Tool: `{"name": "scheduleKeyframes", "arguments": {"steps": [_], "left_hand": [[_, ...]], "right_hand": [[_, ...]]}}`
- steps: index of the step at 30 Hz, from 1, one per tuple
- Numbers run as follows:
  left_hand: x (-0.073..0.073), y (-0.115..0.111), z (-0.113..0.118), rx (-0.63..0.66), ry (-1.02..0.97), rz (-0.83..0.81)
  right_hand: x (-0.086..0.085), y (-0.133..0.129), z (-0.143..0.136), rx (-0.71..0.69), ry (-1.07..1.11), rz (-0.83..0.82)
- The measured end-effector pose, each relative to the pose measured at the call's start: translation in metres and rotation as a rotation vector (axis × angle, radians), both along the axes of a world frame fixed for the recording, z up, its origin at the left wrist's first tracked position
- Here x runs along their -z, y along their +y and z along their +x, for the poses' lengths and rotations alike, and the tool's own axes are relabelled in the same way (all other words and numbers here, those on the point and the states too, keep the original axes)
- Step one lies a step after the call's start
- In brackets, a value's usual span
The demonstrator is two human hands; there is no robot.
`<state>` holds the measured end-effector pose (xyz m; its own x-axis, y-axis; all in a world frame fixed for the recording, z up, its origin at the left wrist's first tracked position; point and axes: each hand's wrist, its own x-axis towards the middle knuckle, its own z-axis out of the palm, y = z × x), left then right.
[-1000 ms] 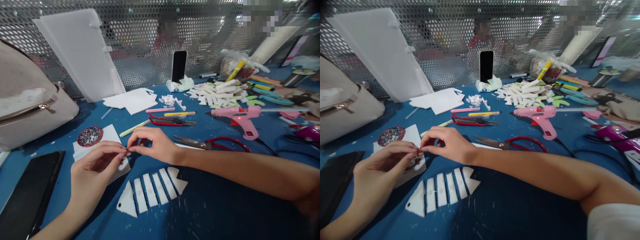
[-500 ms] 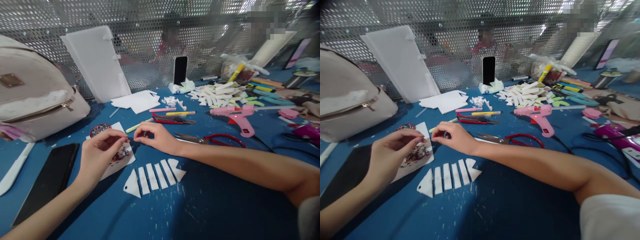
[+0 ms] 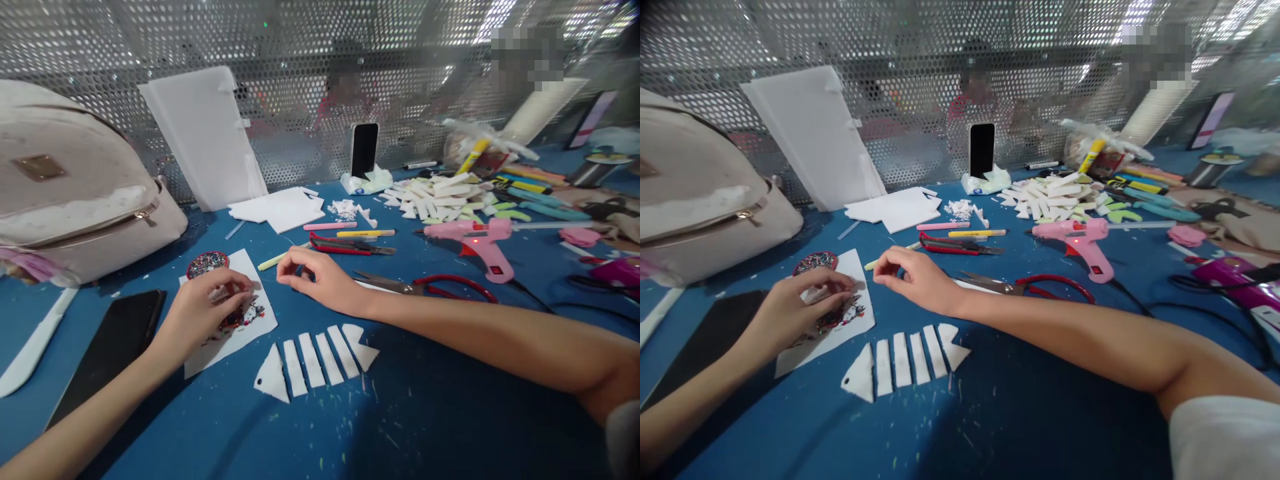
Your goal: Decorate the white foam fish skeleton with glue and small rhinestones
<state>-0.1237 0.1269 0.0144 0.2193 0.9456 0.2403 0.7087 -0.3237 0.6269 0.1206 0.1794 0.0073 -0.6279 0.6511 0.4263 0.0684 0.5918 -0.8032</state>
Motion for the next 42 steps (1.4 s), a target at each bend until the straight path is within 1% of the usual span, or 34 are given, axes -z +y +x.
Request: {"name": "scheduleKeyframes", "arguments": {"steps": [5,10,16,18,21,24,34,36,39,42], "left_hand": [[0.005,0.003,-0.004,0.09,0.088,0.054],[0.004,0.002,-0.002,0.094,0.111,0.08],[0.005,0.004,-0.005,0.03,0.056,0.057],[0.007,0.006,-0.007,0.04,0.063,0.07],[0.008,0.008,-0.009,0.096,0.08,0.104],[0.008,0.01,-0.008,0.135,0.065,0.102],[0.009,0.009,-0.008,0.15,0.068,0.063],[0.007,0.008,-0.007,0.121,0.054,0.043],[0.002,0.005,-0.004,0.03,0.046,0.018],[-0.001,0.003,-0.002,-0.04,0.047,0.048]], "right_hand": [[-0.001,-0.001,0.0,0.007,-0.002,-0.014],[-0.001,-0.001,0.0,0.014,0.001,-0.017],[-0.002,-0.001,-0.001,0.02,-0.002,-0.029],[-0.002,-0.002,-0.001,0.023,-0.001,-0.024],[-0.002,-0.002,0.0,0.02,0.0,-0.023],[-0.002,-0.001,0.0,0.022,0.004,-0.019],[-0.001,-0.002,-0.001,0.024,-0.015,-0.02],[0.0,-0.001,-0.001,0.02,-0.009,-0.014],[0.0,-0.001,0.0,0.016,-0.004,-0.013],[0.0,0.0,0.0,0.018,-0.005,-0.018]]}}
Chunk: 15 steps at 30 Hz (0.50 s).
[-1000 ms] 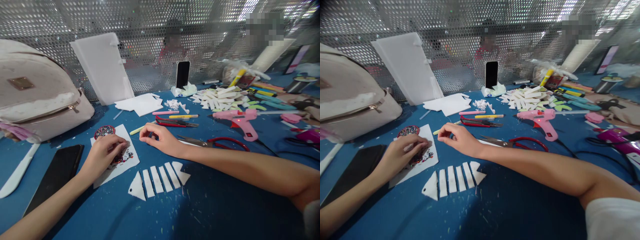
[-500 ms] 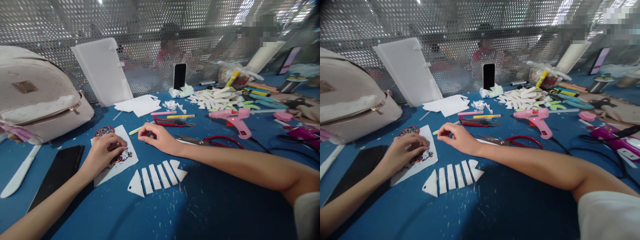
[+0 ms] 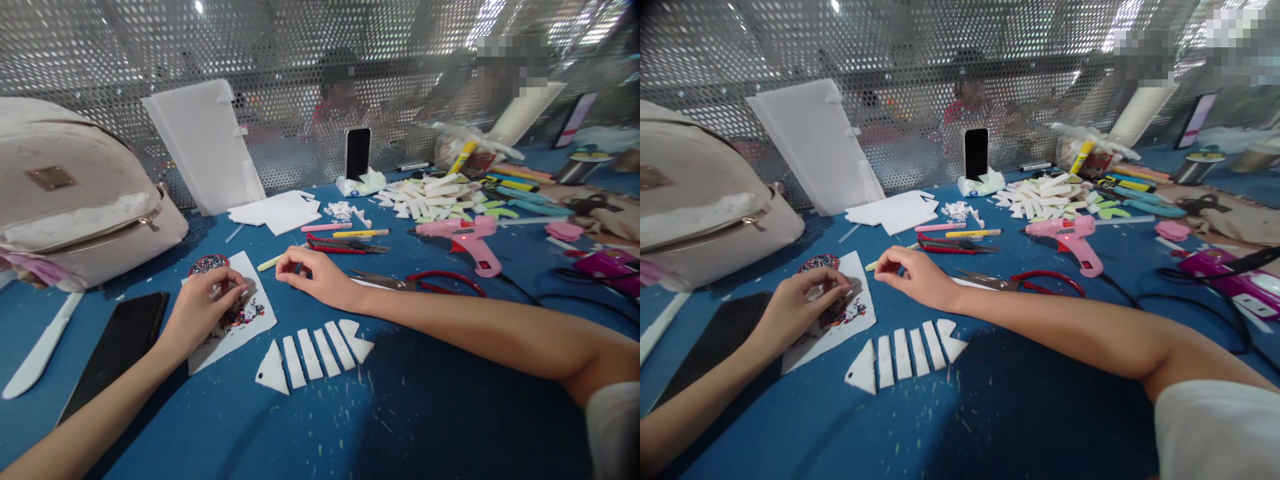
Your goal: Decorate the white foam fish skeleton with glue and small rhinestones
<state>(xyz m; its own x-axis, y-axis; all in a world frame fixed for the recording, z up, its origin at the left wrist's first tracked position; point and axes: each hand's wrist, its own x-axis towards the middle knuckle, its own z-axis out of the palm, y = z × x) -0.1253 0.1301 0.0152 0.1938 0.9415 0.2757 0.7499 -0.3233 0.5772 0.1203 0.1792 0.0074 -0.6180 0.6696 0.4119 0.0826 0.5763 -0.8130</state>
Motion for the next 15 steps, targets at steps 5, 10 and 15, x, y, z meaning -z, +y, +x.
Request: {"name": "scheduleKeyframes", "arguments": {"steps": [5,10,15], "left_hand": [[0.0001,-0.0017,0.0011,-0.01,-0.02,0.013],[0.0013,-0.0006,0.0026,0.012,-0.054,-0.009],[-0.0015,-0.0017,0.0037,0.022,-0.059,0.013]], "right_hand": [[0.0004,0.0003,-0.0006,-0.005,0.003,0.0],[0.0014,0.0006,-0.0006,-0.008,0.011,0.002],[0.0003,0.0,-0.0007,-0.002,0.003,0.005]]}}
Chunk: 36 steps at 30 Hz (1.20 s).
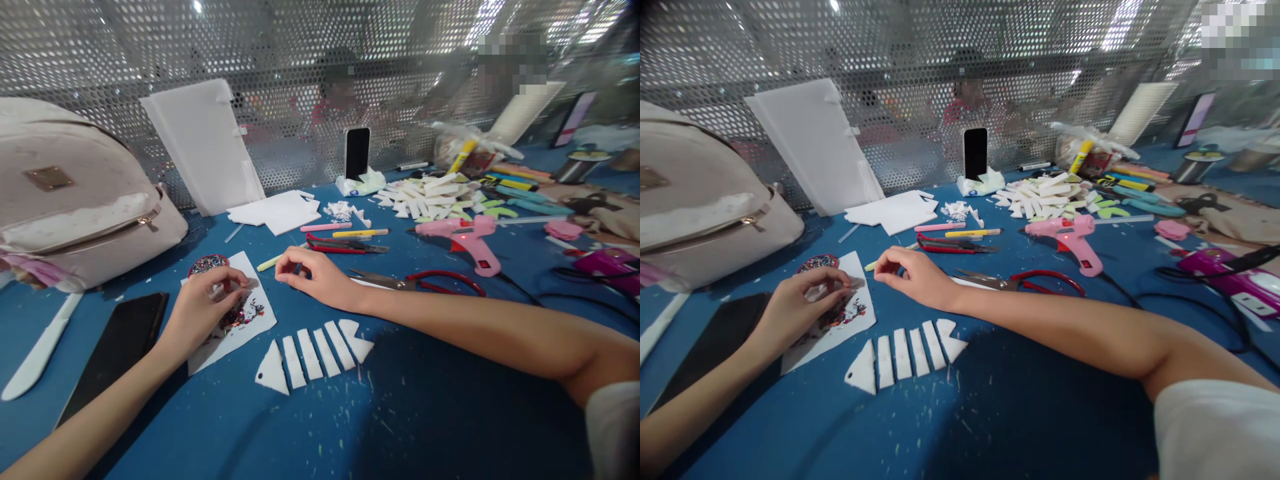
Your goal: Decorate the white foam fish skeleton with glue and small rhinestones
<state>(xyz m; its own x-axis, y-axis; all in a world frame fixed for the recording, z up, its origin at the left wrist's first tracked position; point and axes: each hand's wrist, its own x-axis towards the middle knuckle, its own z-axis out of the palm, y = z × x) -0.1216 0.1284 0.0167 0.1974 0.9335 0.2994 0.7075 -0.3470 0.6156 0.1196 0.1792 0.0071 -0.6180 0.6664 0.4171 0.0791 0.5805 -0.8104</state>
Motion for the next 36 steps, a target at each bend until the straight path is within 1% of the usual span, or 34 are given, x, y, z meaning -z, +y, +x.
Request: {"name": "scheduleKeyframes", "arguments": {"steps": [4,8,14,25,33,36], "left_hand": [[-0.0013,-0.0015,0.0005,0.015,0.041,0.038],[0.0006,-0.0008,-0.0001,0.034,0.072,0.071],[0.0041,0.0017,-0.0026,0.029,0.076,0.057],[0.0034,0.0004,-0.003,0.044,0.04,0.014],[0.007,0.0029,-0.0037,0.051,0.034,0.006],[0.0068,0.0021,-0.0034,0.033,0.049,0.035]], "right_hand": [[-0.0006,-0.0005,0.0001,0.0,0.004,0.0],[-0.0007,-0.0007,0.0001,0.003,-0.001,0.004],[-0.0008,-0.0006,0.0,0.002,-0.009,0.001],[0.0001,0.0003,0.0,0.0,-0.012,0.009],[0.0,-0.001,0.0003,0.003,-0.009,-0.007],[0.0007,-0.0008,0.0001,-0.006,-0.001,0.0]]}}
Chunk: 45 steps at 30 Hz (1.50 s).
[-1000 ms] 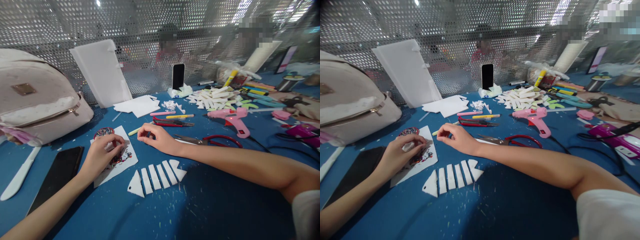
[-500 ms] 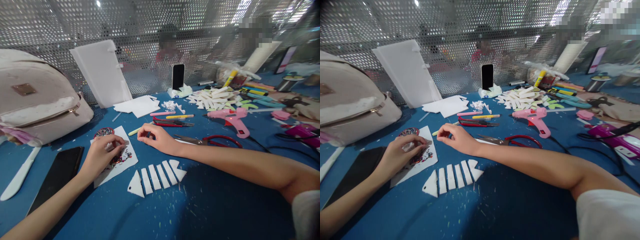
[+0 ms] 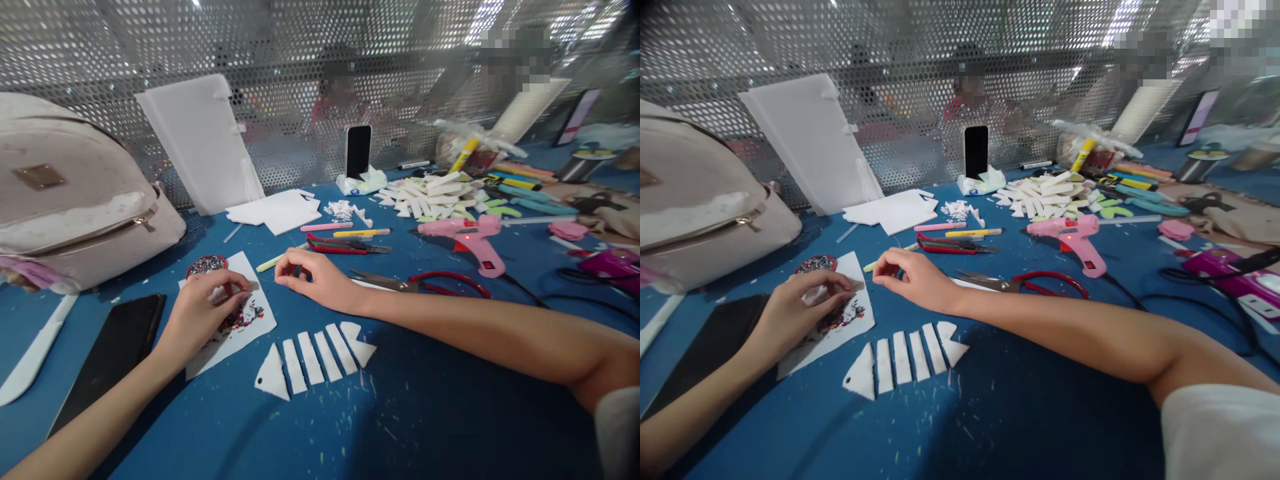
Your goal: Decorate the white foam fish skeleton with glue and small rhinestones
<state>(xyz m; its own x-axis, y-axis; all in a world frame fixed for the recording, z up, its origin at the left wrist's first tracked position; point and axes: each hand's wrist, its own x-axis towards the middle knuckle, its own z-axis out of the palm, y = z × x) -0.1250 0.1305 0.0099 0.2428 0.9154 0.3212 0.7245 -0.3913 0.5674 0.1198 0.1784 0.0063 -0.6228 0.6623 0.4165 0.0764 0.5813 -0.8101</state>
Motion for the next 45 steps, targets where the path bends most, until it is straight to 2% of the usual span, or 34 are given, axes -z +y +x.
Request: {"name": "scheduleKeyframes", "arguments": {"steps": [9,15,31,45], "left_hand": [[-0.003,-0.007,0.004,-0.096,-0.03,0.081],[-0.002,-0.008,0.004,-0.065,-0.019,0.12],[-0.003,-0.009,0.004,-0.102,-0.07,0.174],[-0.004,-0.013,0.006,-0.022,-0.027,0.245]], "right_hand": [[-0.001,0.0,0.0,0.013,-0.02,-0.002],[0.0,0.0,0.0,0.021,-0.017,-0.01],[0.001,-0.002,0.0,0.018,-0.084,-0.018],[-0.001,-0.003,0.001,-0.024,-0.201,0.052]]}}
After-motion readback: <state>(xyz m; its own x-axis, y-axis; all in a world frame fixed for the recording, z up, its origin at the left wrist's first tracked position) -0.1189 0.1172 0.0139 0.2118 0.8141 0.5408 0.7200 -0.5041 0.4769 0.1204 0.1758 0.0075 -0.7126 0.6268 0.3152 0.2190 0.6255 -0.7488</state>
